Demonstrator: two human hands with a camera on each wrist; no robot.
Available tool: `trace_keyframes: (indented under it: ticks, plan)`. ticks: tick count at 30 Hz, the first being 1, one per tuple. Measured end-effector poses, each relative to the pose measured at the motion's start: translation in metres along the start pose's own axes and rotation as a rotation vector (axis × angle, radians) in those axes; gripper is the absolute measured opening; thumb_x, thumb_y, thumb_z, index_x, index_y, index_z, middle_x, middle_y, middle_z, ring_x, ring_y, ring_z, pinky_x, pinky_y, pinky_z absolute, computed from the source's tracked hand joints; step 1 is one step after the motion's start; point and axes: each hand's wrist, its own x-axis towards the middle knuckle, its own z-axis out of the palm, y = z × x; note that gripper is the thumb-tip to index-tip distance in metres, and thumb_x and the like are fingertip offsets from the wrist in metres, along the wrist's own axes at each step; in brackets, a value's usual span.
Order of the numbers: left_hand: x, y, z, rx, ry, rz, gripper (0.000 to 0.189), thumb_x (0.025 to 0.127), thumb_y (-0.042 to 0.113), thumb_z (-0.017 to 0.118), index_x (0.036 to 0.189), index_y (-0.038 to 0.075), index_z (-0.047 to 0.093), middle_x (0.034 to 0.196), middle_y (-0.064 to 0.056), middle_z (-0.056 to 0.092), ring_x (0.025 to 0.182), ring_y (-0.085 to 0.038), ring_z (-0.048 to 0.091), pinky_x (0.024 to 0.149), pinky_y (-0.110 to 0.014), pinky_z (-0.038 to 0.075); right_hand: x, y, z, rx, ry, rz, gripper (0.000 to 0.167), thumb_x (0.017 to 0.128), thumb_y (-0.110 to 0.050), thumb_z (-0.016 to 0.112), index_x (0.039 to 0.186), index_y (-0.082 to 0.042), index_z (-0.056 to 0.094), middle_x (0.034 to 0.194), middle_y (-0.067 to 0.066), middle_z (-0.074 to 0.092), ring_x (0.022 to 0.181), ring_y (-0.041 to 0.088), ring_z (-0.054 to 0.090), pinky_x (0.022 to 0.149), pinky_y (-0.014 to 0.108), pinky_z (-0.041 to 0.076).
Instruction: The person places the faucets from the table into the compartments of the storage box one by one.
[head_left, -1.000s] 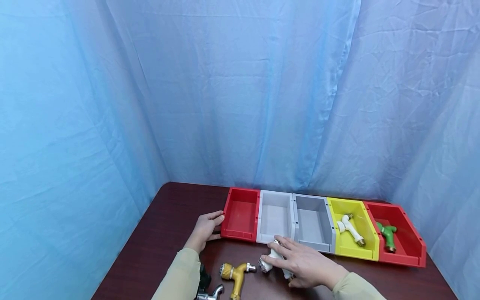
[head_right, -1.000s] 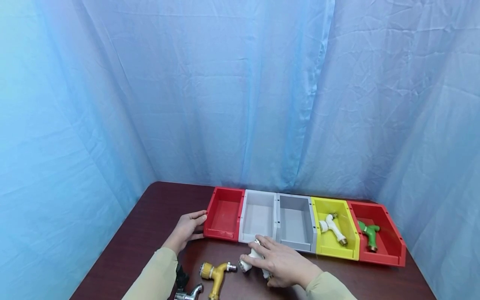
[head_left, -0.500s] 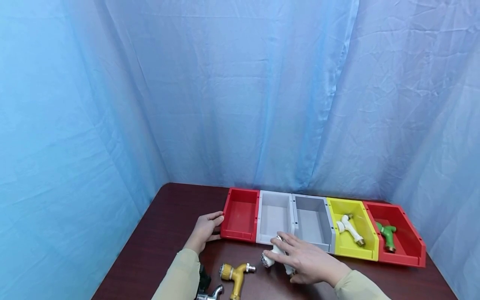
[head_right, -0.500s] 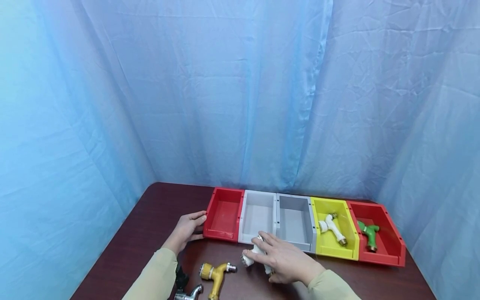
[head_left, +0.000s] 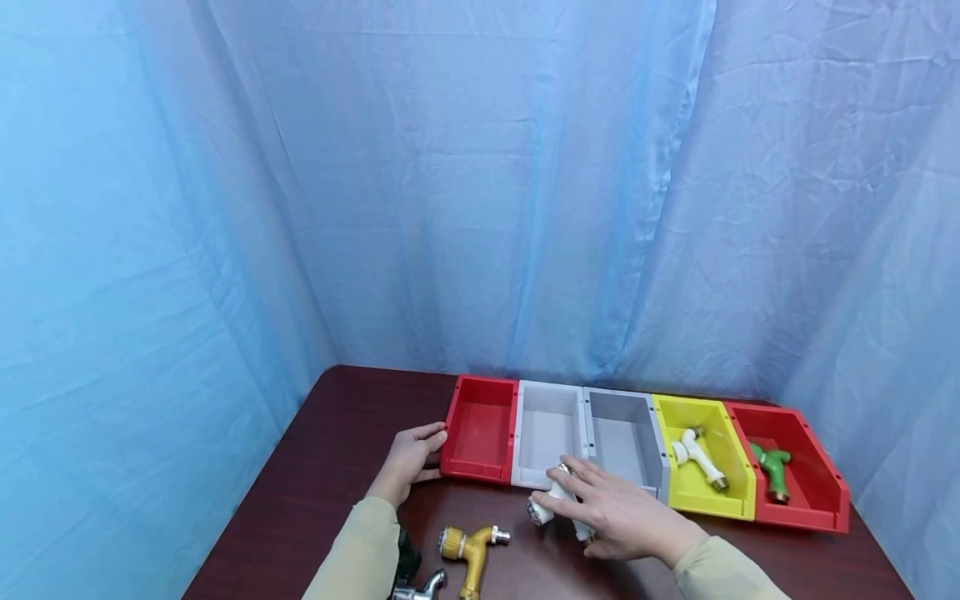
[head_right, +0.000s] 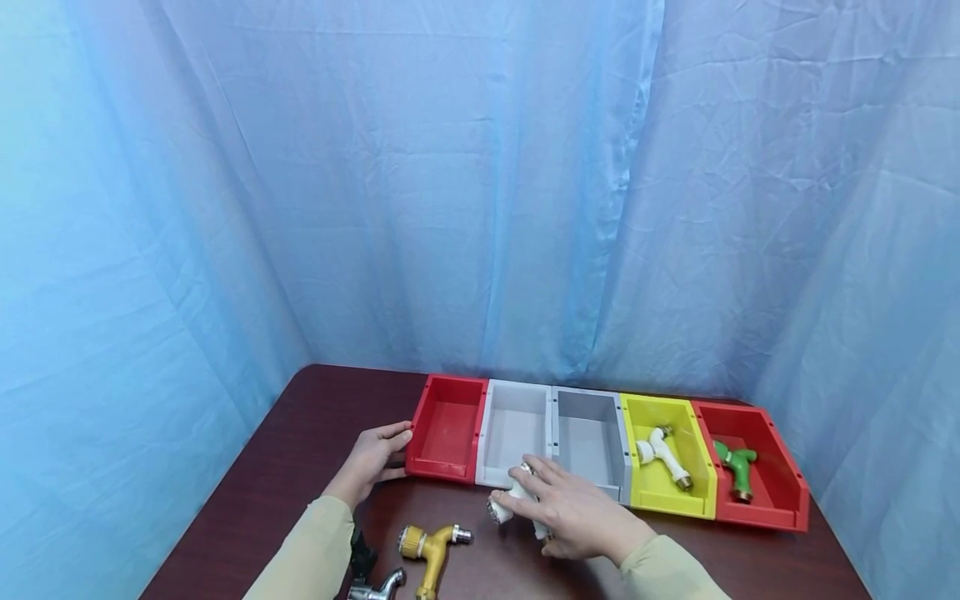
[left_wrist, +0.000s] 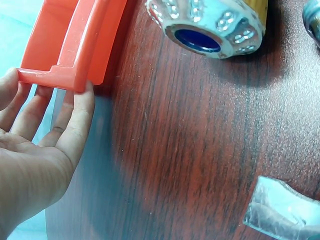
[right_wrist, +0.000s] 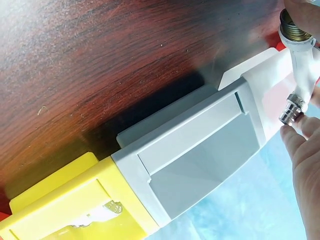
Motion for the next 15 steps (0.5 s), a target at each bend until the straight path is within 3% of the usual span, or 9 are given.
trace_keyframes:
  ticks: [15]
  plan:
    - [0.0021, 0.0002, 0.0001, -0.009, 0.008, -0.016, 0.051, 0.103, 0.033, 0.062, 0.149, 0.012, 0.055, 0.138, -0.021, 0.061, 0.114, -0.033, 0.068, 0.086, -0.045, 0.061, -0.0028, 0.0066, -0.0066, 0.012, -0.012, 0.052, 0.110, 0.064, -0.040, 0.097, 0.158, -0.023, 0.042, 0.151, 0.021, 0.050, 0.136, 0.051, 0.047, 0.106, 0.058, 0.048]
